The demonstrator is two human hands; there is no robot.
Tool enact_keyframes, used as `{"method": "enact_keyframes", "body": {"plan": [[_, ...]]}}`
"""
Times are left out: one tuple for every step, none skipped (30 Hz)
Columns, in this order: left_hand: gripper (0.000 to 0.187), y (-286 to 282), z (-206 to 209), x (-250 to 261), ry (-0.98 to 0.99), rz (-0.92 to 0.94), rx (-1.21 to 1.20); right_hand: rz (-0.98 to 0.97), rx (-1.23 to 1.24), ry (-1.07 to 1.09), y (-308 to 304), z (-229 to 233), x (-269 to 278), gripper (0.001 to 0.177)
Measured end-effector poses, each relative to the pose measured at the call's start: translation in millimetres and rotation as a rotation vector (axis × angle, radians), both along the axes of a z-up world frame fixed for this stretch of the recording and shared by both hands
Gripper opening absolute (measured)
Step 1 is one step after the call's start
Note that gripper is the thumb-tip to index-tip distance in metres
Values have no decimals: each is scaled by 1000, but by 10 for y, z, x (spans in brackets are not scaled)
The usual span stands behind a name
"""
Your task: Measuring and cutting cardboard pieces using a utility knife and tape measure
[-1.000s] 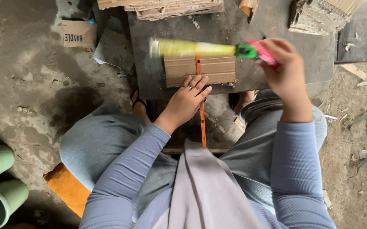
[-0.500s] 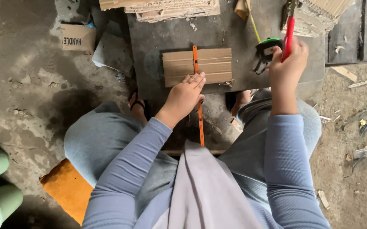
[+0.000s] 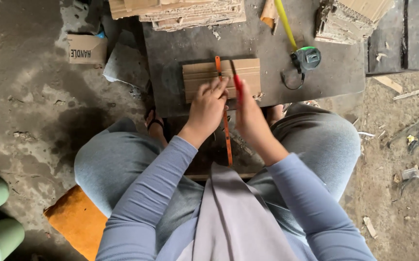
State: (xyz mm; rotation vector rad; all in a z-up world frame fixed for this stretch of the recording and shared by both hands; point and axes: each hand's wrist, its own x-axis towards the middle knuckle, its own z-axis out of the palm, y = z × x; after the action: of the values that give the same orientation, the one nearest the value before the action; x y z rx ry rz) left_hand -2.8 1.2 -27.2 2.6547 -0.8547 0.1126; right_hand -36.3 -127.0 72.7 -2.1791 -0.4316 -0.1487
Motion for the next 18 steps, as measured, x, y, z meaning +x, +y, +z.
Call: {"method": "enact_keyframes", "body": {"plan": [[37,-1,95,-3,3,-1,-1,-1,-1,3,46,47,-17,55],[34,-4,189,-4,22,28,-12,-41,-84,129,91,92,-33,64],[31,-4,283,-4,42,55,-23,-83,-166,256,138,136,-51,74],[31,9,248,13,45,52,-22,-86,-165,260,128,56,-75,74],[28,28,215,31,73,36,-33,-103,-217,289,122,-23,-97,73],[26,49,183,49,101,21,-45,-121,-269,319,119,-100,-119,73],[26,62,187,52,102,21,-45,-121,-270,320,159,41,-89,73],[31,78,193,55,114,12,-37,-148,-212,281,201,184,-58,68],[37,93,199,71,124,7,-30,-173,-156,239,242,326,-15,64],[37,94,204,86,122,10,-32,-170,-157,237,172,182,27,64],[37,99,206,80,134,11,-35,-142,-42,166,105,36,55,61],[38,103,205,74,146,11,-39,-114,73,96,36,-114,82,59],[38,117,218,70,152,15,-38,-110,73,102,-6,-197,93,59],[39,128,232,65,141,8,-49,-168,69,121,-52,-280,103,56],[40,135,249,77,126,-2,-59,-229,64,137,-99,-360,122,53],[40,145,277,66,128,-1,-58,-229,65,139,-86,-329,127,53],[40,148,309,68,140,-6,-63,-265,25,208,-78,-294,143,53],[40,149,343,69,152,-10,-67,-302,-15,277,-72,-256,158,54]]}}
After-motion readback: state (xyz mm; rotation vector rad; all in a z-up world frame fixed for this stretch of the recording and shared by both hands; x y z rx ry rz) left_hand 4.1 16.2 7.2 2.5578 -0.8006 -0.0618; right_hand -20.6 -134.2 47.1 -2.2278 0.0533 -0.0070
